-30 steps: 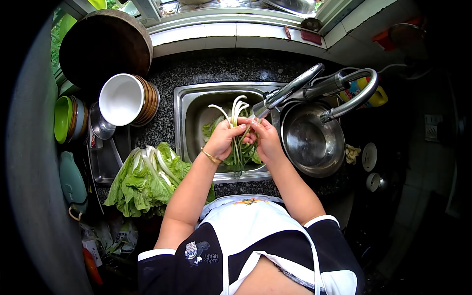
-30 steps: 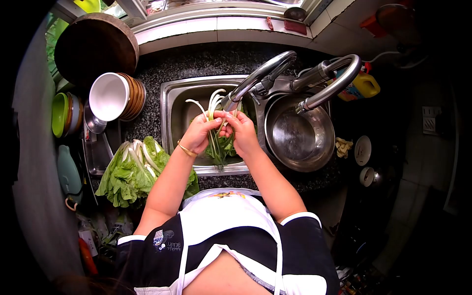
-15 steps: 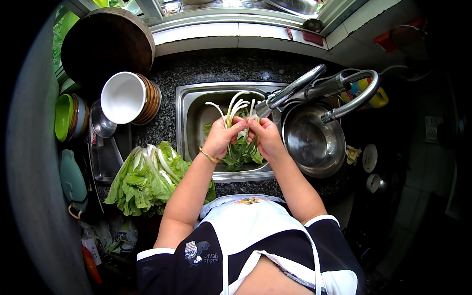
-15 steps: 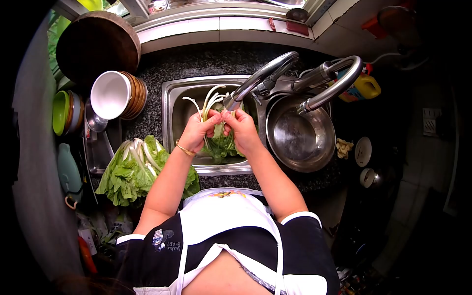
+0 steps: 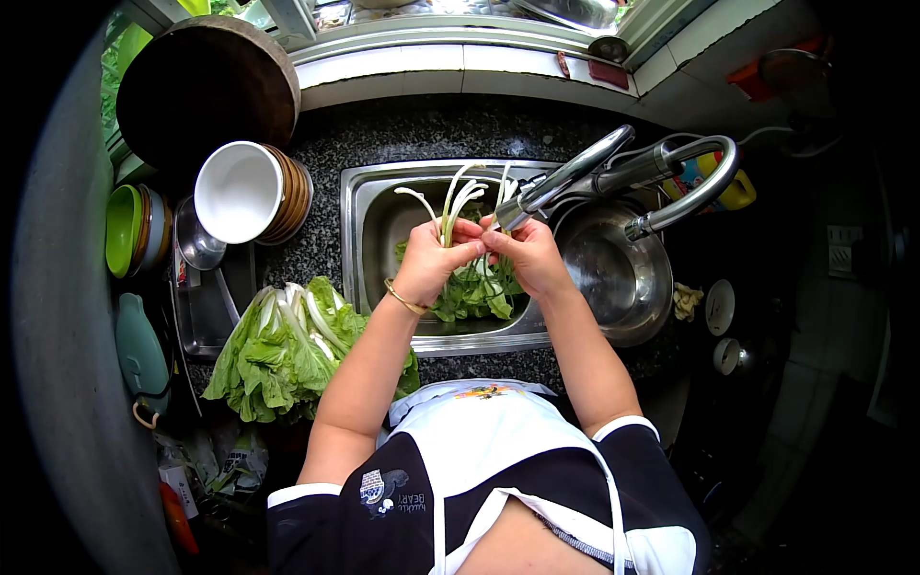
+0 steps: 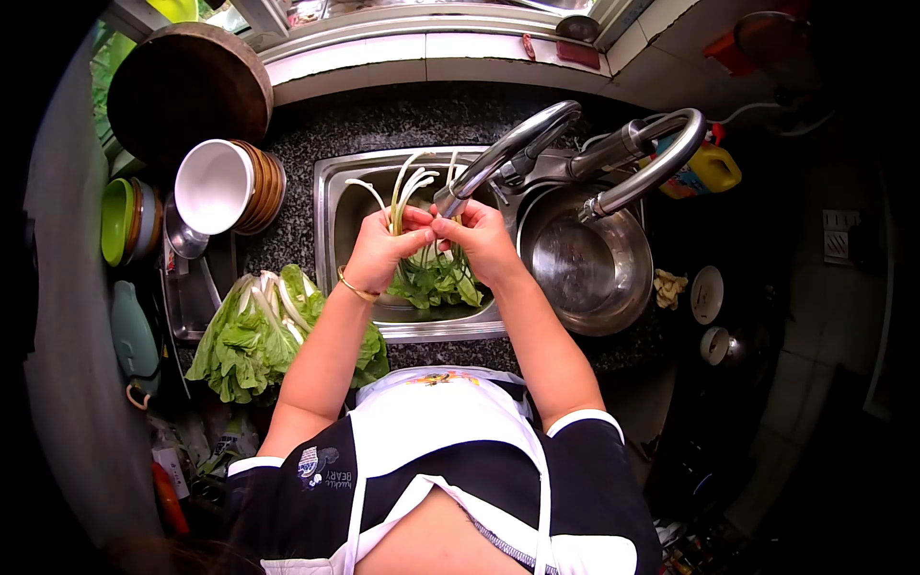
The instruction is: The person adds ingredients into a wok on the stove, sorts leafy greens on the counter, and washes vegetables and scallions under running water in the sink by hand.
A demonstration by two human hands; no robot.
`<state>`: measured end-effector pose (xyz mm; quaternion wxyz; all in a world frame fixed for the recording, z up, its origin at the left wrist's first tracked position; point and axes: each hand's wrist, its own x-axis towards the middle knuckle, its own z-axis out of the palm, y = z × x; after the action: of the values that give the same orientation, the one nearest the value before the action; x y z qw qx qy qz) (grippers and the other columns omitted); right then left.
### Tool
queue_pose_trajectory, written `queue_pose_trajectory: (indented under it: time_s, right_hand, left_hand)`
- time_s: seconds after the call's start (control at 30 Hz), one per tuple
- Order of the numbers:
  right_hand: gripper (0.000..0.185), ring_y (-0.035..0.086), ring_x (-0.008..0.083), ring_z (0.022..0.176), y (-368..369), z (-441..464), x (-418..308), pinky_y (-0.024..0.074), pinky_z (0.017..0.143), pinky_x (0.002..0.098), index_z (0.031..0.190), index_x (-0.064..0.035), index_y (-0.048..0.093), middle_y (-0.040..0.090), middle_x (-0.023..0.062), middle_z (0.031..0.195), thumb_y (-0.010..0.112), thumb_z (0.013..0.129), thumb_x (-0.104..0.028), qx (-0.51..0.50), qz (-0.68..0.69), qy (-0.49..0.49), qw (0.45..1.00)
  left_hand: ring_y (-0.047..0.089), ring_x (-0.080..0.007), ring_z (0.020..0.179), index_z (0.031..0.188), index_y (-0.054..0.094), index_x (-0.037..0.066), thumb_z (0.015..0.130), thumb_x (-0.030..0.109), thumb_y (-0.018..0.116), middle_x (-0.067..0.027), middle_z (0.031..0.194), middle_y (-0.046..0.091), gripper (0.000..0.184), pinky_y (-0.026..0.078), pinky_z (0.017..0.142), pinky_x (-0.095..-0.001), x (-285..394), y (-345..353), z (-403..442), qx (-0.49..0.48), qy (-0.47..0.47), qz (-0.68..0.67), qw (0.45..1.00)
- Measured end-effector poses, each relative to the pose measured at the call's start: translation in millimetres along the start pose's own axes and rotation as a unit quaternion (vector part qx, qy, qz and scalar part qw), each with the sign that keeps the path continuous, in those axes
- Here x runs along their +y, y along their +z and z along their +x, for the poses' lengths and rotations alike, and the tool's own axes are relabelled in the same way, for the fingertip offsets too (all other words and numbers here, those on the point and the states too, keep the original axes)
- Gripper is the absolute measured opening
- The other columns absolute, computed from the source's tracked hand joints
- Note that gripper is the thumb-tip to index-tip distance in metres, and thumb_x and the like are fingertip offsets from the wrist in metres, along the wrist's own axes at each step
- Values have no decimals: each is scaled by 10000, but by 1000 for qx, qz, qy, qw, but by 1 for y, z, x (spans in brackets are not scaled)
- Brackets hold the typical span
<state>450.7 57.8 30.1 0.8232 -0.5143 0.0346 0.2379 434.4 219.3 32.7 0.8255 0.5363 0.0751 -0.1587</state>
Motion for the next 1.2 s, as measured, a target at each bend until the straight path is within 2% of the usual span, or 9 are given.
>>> queue_pose_trajectory:
  time_s: [0.13, 0.37, 0.43, 0.57, 0.73, 0.97, 1.07, 1.13, 1.2]
  right_hand:
    - [271, 569, 91, 711, -4, 0, -2, 474, 590, 216, 1005, 10, 577, 615, 48, 840, 660, 765, -85, -23, 5, -1, 1000]
    - [266, 572, 93, 712, 2, 0, 0, 486, 597, 221, 1031, 17, 562, 608, 51, 853, 624, 792, -83, -22, -6, -15, 1000]
    - [269, 570, 90, 726, 3, 1, 0, 489, 599, 220, 1048, 17, 550, 603, 45, 857, 604, 808, -93, -18, -74, -19, 997]
    - [290, 570, 87, 737, 3, 0, -4, 491, 610, 222, 1079, 17, 532, 601, 39, 861, 588, 822, -105, -12, -107, -8, 994]
    - [355, 573, 93, 751, -4, 1, -7, 495, 657, 235, 1127, 18, 504, 602, 34, 870, 606, 811, -106, -39, -68, -8, 997]
    - [396, 572, 93, 760, -2, -2, -10, 486, 675, 238, 1116, 16, 517, 602, 30, 900, 659, 775, -126, -43, -38, -12, 998]
    - [404, 576, 112, 739, -5, -3, -11, 470, 660, 242, 1130, 42, 511, 615, 53, 875, 645, 774, -94, -52, -34, -3, 998]
    - [392, 586, 129, 772, -3, -6, -15, 479, 667, 255, 1131, 30, 514, 611, 69, 929, 638, 777, -84, -88, 21, 14, 996]
    - [389, 590, 137, 789, -2, -7, -16, 487, 671, 263, 1131, 25, 515, 607, 75, 951, 638, 778, -85, -94, 43, 24, 994]
  left_hand:
    - [506, -30, 583, 865, 600, 20, 722, 19, 668, -22, 758, 613, 158, 378, 500, -148, 8, 0, -1, 7, -26, 3, 1000]
    - [456, -26, 535, 826, 548, 46, 731, 36, 664, 5, 692, 564, 150, 354, 469, -157, 3, -3, 1, -4, -19, 5, 1000]
    - [447, -27, 528, 814, 534, 52, 739, 44, 658, 10, 676, 548, 145, 342, 457, -157, 4, -1, 0, -11, -38, -10, 999]
    - [450, -30, 519, 816, 541, 50, 740, 48, 659, 6, 674, 555, 141, 339, 450, -154, 0, -4, 3, -8, -46, -10, 999]
    - [466, -39, 517, 814, 558, 28, 734, 23, 649, -5, 667, 567, 121, 343, 454, -161, 2, -5, 4, -20, -75, -46, 996]
    - [462, -33, 501, 811, 544, 54, 741, 42, 662, -5, 687, 581, 137, 353, 437, -154, 3, -5, 6, -19, -59, -43, 997]
    - [488, -45, 526, 829, 567, 36, 737, 32, 643, -9, 685, 586, 119, 366, 463, -164, 7, -5, 5, -35, -73, -63, 995]
    - [493, -41, 538, 856, 581, 36, 750, 46, 629, -7, 717, 598, 116, 370, 472, -161, 7, -7, 5, -89, -113, -123, 982]
    - [495, -40, 546, 865, 587, 36, 755, 50, 622, -6, 733, 599, 116, 372, 475, -158, 8, -7, 4, -96, -118, -135, 979]
